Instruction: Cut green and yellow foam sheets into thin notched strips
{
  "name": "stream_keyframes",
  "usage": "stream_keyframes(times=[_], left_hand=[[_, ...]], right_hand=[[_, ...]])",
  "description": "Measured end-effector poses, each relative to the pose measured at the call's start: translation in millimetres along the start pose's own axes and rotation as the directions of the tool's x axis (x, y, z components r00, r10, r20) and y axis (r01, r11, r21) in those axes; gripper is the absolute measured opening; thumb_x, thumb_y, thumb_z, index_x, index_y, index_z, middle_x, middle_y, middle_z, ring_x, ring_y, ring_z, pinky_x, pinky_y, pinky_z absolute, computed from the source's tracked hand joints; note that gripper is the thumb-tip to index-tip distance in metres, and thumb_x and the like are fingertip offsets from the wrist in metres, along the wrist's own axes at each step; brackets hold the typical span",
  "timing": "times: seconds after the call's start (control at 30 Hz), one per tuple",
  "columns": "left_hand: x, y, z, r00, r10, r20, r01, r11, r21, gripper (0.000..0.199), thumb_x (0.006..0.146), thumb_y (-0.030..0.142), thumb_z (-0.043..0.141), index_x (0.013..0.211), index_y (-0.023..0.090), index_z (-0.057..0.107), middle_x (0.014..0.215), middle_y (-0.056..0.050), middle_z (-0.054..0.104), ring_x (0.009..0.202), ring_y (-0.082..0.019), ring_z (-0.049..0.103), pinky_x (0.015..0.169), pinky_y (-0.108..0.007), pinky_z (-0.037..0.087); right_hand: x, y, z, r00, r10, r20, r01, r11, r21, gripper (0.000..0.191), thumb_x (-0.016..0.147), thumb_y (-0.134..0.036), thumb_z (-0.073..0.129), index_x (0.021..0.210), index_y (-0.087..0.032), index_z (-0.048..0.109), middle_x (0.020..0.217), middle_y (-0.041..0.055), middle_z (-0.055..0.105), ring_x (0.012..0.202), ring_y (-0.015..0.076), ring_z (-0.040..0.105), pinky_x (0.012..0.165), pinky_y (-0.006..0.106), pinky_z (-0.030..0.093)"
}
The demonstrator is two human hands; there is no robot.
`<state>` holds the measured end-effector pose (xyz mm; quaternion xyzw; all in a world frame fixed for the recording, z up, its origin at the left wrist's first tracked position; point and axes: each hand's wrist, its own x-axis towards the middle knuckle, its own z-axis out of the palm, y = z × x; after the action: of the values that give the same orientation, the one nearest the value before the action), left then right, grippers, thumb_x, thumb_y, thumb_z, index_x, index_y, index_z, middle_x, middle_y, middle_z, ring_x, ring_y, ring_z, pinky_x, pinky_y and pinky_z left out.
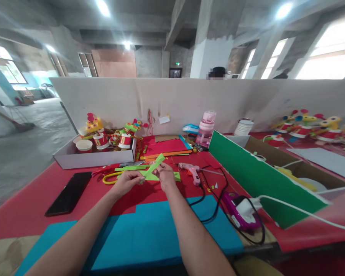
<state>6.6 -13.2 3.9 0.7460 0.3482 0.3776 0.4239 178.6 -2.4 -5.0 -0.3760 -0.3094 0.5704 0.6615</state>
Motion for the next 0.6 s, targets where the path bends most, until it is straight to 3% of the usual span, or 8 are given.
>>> stream_keyframes(times=[0.17, 0.3, 0.6], left_hand=[[3.2, -5.2, -0.1, 0.991, -0.075, -0.114, 0.072, 0.997, -0.030, 0.033, 0.076, 0.042, 0.065, 0.058, 0.014, 0.062, 0.052, 0.001, 0.057, 0.051, -0.009, 0.047, 0.054, -0.022, 0.036], [3.5, -5.6, -0.6, 0.985, -0.089, -0.149, 0.079, 0.994, -0.071, 0.036, 0.076, 0.044, 0.064, 0.056, 0.015, 0.061, 0.051, 0.001, 0.057, 0.049, -0.009, 0.047, 0.053, -0.022, 0.035], [3.5, -5.9, 0.4, 0.977, -0.154, -0.149, 0.135, 0.982, -0.133, 0.037, 0.073, 0.046, 0.065, 0.054, 0.015, 0.060, 0.048, 0.001, 0.056, 0.045, -0.009, 0.046, 0.051, -0.022, 0.036]], right_hand=[[-5.0, -2.1, 6.0, 0.990, -0.113, 0.086, 0.117, 0.992, -0.043, 0.028, 0.058, -0.040, 0.080, 0.064, -0.017, 0.066, 0.068, 0.0030, 0.068, 0.064, 0.0147, 0.062, 0.059, 0.027, 0.051], [-6.7, -2.8, 7.1, 0.981, -0.134, 0.143, 0.141, 0.989, -0.045, 0.030, 0.065, -0.045, 0.075, 0.073, -0.017, 0.066, 0.078, 0.0052, 0.071, 0.064, 0.0144, 0.063, 0.060, 0.027, 0.050], [-9.9, -9.3, 7.5, 0.980, -0.098, 0.172, 0.099, 0.995, 0.005, 0.030, 0.069, -0.044, 0.067, 0.085, -0.019, 0.062, 0.079, 0.0057, 0.071, 0.063, 0.0149, 0.062, 0.054, 0.026, 0.046]])
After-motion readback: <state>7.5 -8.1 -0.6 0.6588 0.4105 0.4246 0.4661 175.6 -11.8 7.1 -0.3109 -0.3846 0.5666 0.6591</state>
